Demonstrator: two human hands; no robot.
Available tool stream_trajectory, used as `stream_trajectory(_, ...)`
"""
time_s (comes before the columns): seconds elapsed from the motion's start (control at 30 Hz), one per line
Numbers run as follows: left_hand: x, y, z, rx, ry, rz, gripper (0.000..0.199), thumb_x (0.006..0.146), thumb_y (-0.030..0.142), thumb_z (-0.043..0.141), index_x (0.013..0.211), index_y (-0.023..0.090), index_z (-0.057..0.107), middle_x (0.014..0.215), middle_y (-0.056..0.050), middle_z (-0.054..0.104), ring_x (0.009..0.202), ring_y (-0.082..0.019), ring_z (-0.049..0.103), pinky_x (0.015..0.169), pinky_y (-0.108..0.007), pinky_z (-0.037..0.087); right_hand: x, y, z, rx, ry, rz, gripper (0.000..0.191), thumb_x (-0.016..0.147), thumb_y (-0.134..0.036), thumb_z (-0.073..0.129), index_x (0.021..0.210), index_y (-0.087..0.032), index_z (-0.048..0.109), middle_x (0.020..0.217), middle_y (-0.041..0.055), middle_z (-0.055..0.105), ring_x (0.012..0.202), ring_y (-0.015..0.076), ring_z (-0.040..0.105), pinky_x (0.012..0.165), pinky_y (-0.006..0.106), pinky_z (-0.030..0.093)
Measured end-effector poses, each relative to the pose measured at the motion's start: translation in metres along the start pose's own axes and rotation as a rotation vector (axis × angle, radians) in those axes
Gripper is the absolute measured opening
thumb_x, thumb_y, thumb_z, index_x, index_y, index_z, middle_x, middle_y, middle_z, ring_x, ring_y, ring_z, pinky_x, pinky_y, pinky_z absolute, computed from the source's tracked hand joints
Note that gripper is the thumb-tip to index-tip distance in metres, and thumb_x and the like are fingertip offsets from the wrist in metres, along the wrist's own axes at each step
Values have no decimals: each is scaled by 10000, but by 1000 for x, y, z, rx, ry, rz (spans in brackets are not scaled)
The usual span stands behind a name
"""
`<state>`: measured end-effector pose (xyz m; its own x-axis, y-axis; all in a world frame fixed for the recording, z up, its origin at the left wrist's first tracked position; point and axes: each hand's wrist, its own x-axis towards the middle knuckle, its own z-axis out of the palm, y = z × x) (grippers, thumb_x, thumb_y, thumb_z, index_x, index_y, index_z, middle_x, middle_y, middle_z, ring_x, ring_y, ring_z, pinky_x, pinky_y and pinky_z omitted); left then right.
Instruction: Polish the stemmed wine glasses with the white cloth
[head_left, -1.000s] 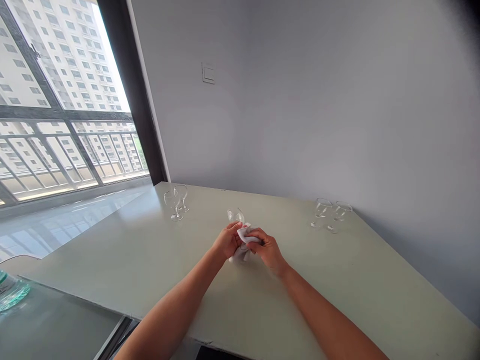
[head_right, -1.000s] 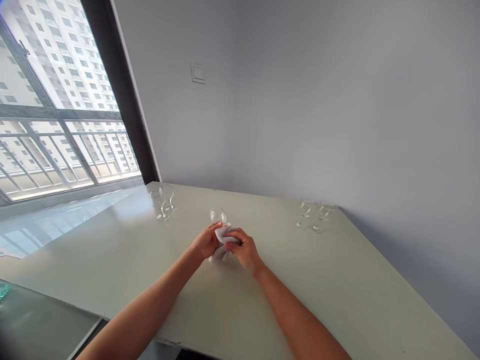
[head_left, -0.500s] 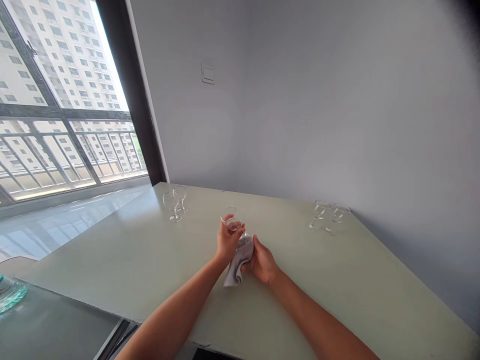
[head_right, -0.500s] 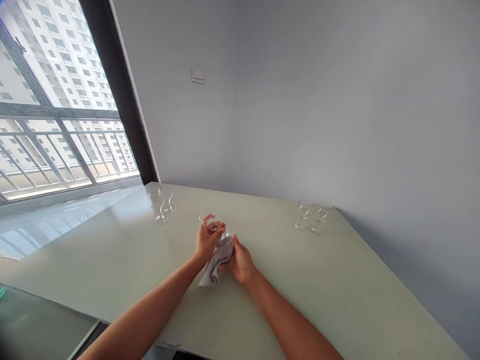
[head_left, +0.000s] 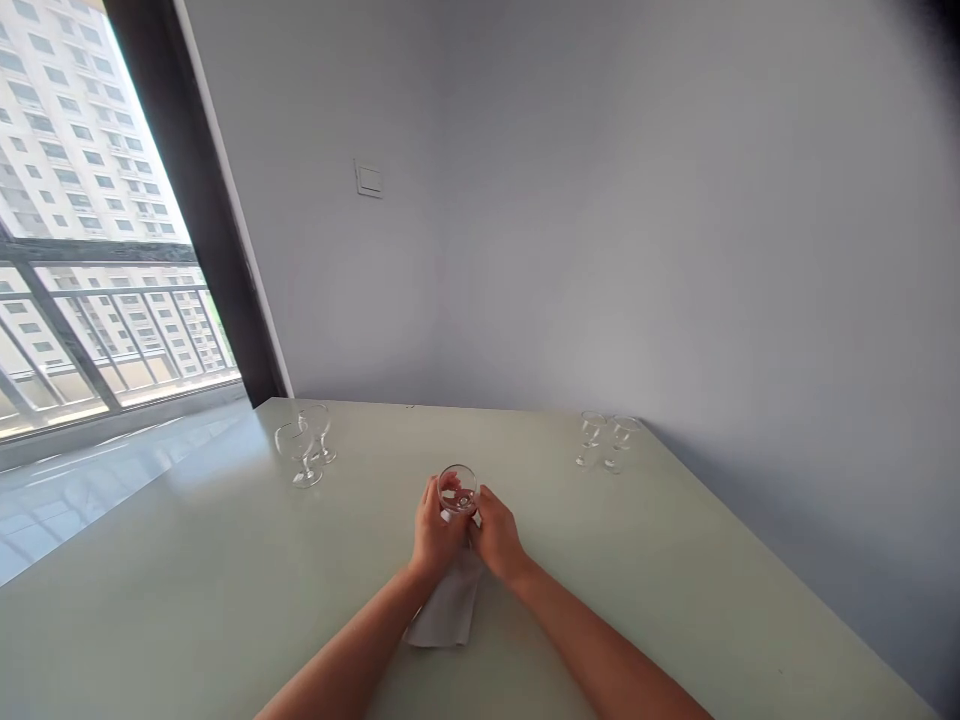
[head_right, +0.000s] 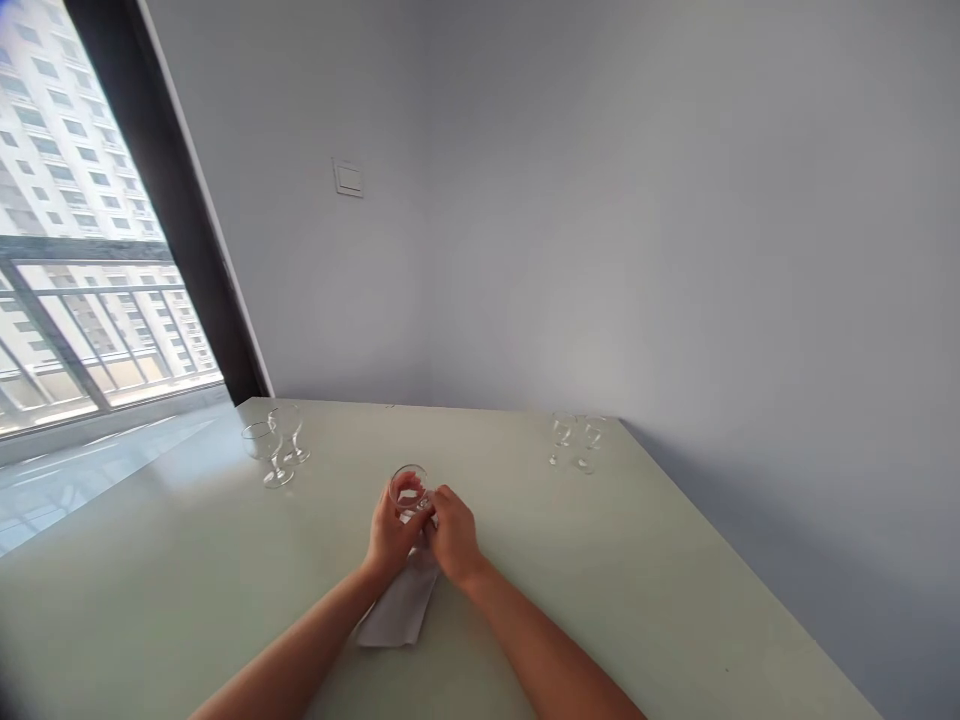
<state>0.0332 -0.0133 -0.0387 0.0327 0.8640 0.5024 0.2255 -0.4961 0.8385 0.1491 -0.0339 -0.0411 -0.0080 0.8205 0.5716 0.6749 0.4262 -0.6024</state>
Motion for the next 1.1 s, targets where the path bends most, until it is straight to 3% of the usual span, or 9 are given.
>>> stream_trajectory(0.17, -4, -9, 7, 69, -56, -57, 514, 696, 313, 591, 1172, 240, 413, 942, -35, 513, 812, -151, 541, 751, -297, 449, 1, 9, 5, 121, -74, 142, 154, 757, -197, 467, 752, -240, 615, 751, 9, 599, 690, 157, 542, 648, 255, 412)
stream_trajectory(0.27, -7, -16, 10, 133, -179, -94, 628, 661, 342, 622, 1232, 251, 374, 1023, -51, 521, 879, -179, 534, 784, -323, 436, 11, 27, -3, 82, -47, 288, 145, 768, -278, 490, 806, -240, 624, 789, 13, 636, 727, 164, 571, 690, 256, 414)
stream_trajectory(0.37, -10, -18, 10, 256, -380, -75, 477, 645, 301, 627, 1108, 267, 515, 1010, -37, 562, 932, -202, 525, 840, -341, 400, 26, 58, -21, -18, 12, 419, 197, 774, -327, 482, 834, -208, 627, 856, 43, 649, 804, 177, 579, 749, 266, 398)
stream_trajectory(0.47, -11, -16, 10, 336, -478, -11, 296, 664, 277, 600, 959, 270, 603, 984, -31, 588, 952, -211, 520, 846, -328, 383, 38, 95, -45, -142, 48, 546, 217, 765, -323, 480, 831, -182, 631, 853, 69, 646, 829, 195, 575, 746, 280, 383)
stream_trajectory(0.7, -11, -12, 8, 366, -513, 9, 188, 710, 277, 531, 871, 256, 626, 884, -24, 624, 862, -198, 540, 784, -315, 388, 56, 151, -81, -335, 52, 751, 265, 777, -333, 440, 812, -162, 640, 823, 89, 636, 774, 192, 575, 624, 257, 369)
stream_trajectory(1.1, -11, -11, 7, 347, -512, 8, 183, 714, 265, 519, 863, 260, 625, 865, -28, 631, 839, -205, 538, 767, -324, 380, 70, 177, -81, -395, 75, 803, 271, 793, -311, 397, 845, -159, 616, 873, 97, 625, 809, 205, 572, 613, 268, 372)
